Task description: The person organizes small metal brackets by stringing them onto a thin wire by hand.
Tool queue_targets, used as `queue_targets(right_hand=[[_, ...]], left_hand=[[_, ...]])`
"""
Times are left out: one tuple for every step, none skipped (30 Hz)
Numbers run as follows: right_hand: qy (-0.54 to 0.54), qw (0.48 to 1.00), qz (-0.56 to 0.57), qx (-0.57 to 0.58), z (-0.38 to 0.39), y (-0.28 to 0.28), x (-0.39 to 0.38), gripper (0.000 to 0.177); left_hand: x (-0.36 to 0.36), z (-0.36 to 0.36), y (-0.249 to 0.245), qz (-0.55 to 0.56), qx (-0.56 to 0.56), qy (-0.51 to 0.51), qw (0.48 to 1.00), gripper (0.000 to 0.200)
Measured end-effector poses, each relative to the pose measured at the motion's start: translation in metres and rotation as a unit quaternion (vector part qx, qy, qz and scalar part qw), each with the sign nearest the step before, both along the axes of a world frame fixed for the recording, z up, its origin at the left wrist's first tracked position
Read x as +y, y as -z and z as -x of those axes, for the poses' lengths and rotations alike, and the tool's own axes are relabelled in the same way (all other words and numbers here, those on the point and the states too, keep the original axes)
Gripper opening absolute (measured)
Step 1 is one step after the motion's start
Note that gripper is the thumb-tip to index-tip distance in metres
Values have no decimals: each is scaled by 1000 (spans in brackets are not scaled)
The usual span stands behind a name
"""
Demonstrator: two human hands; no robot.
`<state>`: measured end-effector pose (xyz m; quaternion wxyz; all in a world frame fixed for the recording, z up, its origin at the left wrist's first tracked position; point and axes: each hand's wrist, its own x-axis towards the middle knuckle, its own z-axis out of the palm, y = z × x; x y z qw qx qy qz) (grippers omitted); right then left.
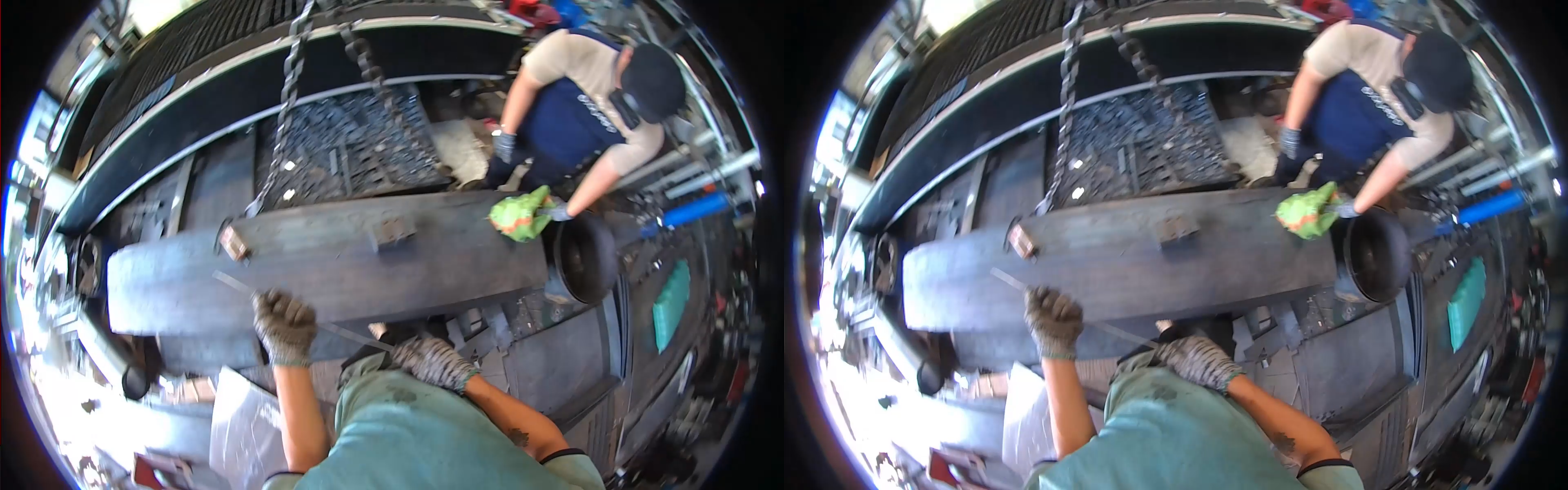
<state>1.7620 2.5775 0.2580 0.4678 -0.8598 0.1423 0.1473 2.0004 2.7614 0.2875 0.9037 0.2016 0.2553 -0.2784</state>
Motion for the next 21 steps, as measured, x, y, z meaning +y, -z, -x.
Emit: queue_targets(right_hand=[[-50, 996, -45, 56, -2, -18, -9, 43], [-71, 994, -56, 55, 1, -22, -7, 43], [22, 998, -15, 57, 5, -24, -6, 48], [117, 991, 28, 59, 7, -28, -8, 59], [101, 993, 24, 61, 9, -34, -12, 59], [115, 992, 22, 56, 10, -40, -16, 58], [129, 990, 20, 53, 10, -44, -20, 58], [118, 991, 16, 57, 11, -46, -23, 58], [92, 993, 36, 70, 11, -47, -25, 59], [89, 990, 61, 88, 7, -49, -25, 59], [86, 987, 86, 107, 2, -52, -25, 59], [86, 987, 84, 111, 0, -53, -22, 59], [97, 986, 116, 68, 1, -52, -22, 58], [106, 983, 148, 26, 1, -51, -23, 58], [101, 984, 148, -5, 1, -48, -24, 55], [97, 984, 147, -3, 0, -47, -23, 55], [106, 983, 148, -6, -3, -47, -21, 54], [116, 982, 149, -8, -6, -47, -18, 53], [105, 980, 166, 4, -10, -46, -16, 54], [105, 980, 167, 6, -11, -39, -14, 54], [105, 976, 189, -19, -13, -27, -12, 53]], left_hand=[[-2, -5, 8, -2, 24, 3, 1000, 43], [-7, -10, 12, 1, 46, 8, 999, 45], [-17, -12, 9, -23, 55, 8, 998, 45], [-28, -10, 6, -45, 67, 10, 997, 45], [-34, -6, 3, -45, 71, 18, 996, 44], [-40, -2, -2, -45, 75, 28, 996, 43], [-48, 5, -9, -51, 81, 40, 995, 41], [-49, 10, -5, -54, 86, 30, 994, 41], [-49, 15, 1, -20, 69, 65, 995, 40], [-52, 19, 5, 16, 51, 103, 993, 40], [-62, 24, -12, -44, 71, 92, 992, 40], [-61, 24, -14, -46, 74, 92, 992, 40], [-61, 25, -12, -49, 48, 91, 994, 41], [-62, 27, -13, -52, 22, 87, 995, 42], [-63, 26, -15, -51, 23, 80, 995, 42], [-62, 27, -20, -52, 26, 77, 995, 42], [-61, 27, -24, -68, 15, 73, 995, 43], [-61, 27, -26, -83, 4, 71, 994, 43], [-61, 27, -27, -83, 6, 70, 994, 43], [-62, 28, -27, -97, -1, 60, 993, 43], [-62, 29, -28, -111, -8, 50, 993, 43]])
